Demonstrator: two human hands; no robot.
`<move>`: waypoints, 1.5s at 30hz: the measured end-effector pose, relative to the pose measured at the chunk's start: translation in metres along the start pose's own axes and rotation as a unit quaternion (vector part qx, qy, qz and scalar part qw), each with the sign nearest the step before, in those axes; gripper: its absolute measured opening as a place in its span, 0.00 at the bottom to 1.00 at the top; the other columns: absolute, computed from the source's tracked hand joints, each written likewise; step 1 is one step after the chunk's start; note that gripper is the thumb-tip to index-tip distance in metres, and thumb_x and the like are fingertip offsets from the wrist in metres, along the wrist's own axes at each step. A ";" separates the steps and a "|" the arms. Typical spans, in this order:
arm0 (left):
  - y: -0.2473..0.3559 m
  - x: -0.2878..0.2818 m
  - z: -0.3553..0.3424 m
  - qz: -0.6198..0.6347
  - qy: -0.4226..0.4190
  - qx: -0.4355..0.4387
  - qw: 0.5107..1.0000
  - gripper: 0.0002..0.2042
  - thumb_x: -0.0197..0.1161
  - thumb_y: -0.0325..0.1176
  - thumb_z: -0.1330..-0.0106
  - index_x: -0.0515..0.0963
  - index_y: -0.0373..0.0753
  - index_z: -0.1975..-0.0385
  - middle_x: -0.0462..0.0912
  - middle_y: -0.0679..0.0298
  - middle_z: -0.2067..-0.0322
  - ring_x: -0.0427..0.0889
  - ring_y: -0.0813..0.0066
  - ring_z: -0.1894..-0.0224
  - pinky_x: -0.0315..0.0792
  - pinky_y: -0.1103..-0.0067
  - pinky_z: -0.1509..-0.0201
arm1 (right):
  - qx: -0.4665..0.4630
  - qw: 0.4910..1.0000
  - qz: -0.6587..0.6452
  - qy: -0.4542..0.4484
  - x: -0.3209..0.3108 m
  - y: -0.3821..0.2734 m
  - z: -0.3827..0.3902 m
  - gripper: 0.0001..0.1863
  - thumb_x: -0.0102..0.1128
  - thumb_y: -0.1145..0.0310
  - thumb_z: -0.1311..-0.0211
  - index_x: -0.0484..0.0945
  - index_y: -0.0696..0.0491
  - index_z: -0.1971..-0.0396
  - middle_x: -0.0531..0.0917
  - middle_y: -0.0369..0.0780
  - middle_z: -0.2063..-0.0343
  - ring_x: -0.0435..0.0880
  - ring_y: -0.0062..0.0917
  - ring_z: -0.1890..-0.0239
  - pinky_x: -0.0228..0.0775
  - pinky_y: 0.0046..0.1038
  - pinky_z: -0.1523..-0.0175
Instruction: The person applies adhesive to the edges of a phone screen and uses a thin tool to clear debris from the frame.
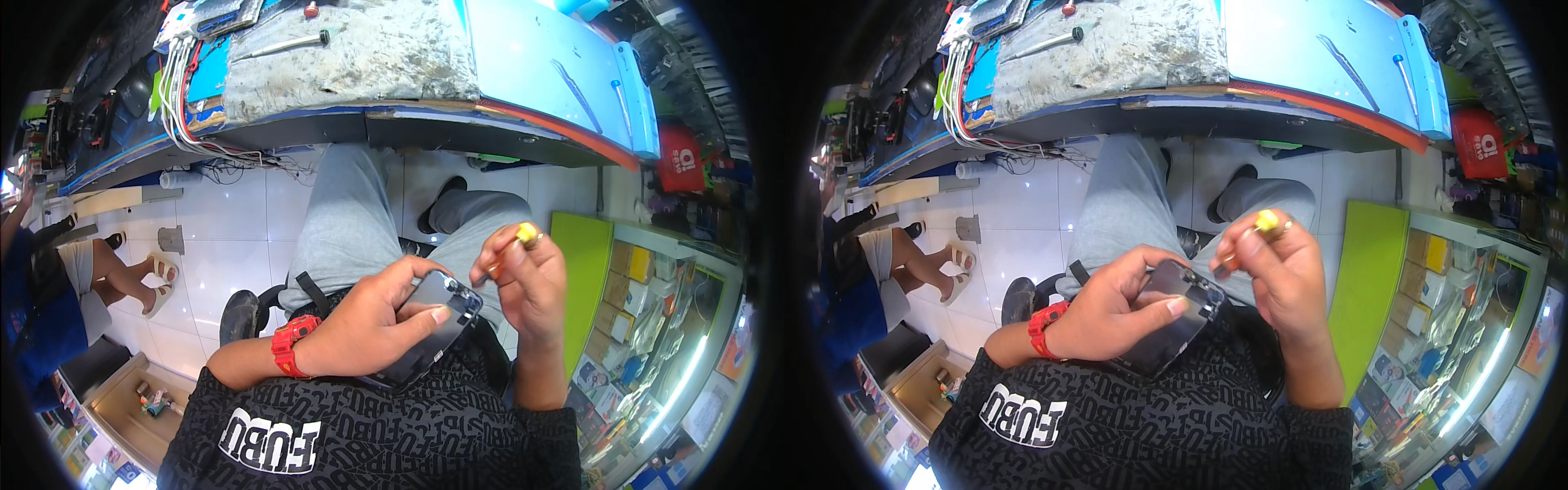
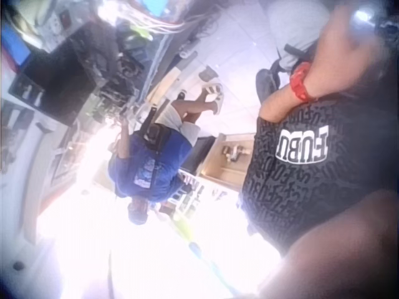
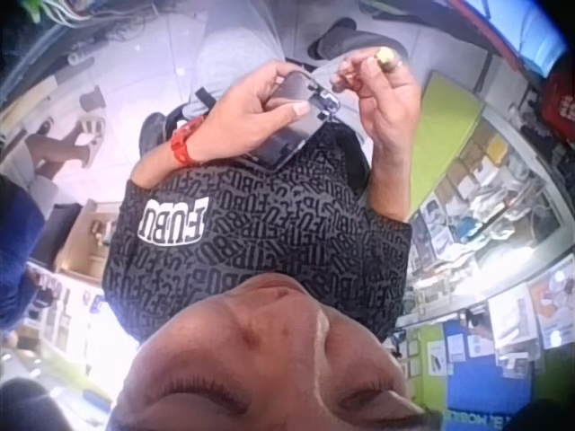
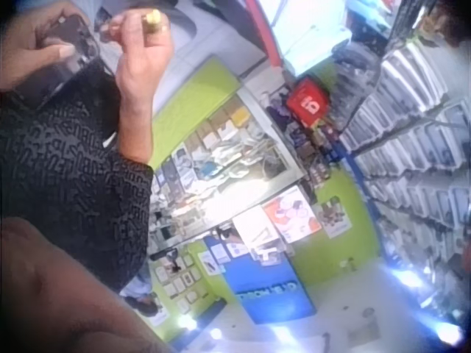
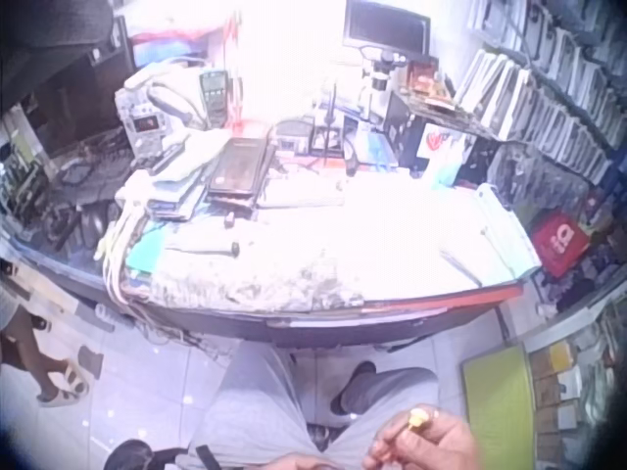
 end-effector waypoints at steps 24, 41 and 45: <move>0.025 -0.014 -0.002 -0.266 0.148 0.191 0.933 0.21 0.68 0.26 0.26 0.72 0.33 0.37 0.93 0.48 0.64 0.95 0.55 0.61 0.83 0.72 0.64 | -0.350 0.735 0.581 0.010 0.071 -0.027 0.018 0.12 0.76 0.77 0.45 0.86 0.55 0.60 0.78 0.36 0.77 0.73 0.31 0.77 0.64 0.35 0.69; 0.018 -0.018 -0.002 -0.235 0.139 0.192 0.942 0.20 0.67 0.26 0.25 0.72 0.33 0.37 0.93 0.51 0.64 0.95 0.61 0.60 0.82 0.74 0.64 | -0.296 0.815 0.499 -0.014 0.065 -0.028 0.011 0.10 0.79 0.77 0.45 0.84 0.52 0.68 0.76 0.35 0.80 0.72 0.29 0.78 0.61 0.32 0.69; 0.019 -0.018 -0.002 -0.221 0.136 0.192 0.947 0.20 0.66 0.27 0.25 0.71 0.33 0.37 0.93 0.49 0.63 0.95 0.65 0.61 0.81 0.75 0.63 | -0.319 0.798 0.511 -0.031 0.065 -0.032 0.011 0.11 0.79 0.77 0.47 0.84 0.51 0.68 0.76 0.35 0.80 0.71 0.29 0.78 0.60 0.32 0.69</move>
Point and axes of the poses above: each hand's wrist, its own z-axis away from the middle knuckle, its own x-axis out of the palm, y = z × x, the point moved 6 cm from there along -z, towards the middle knuckle
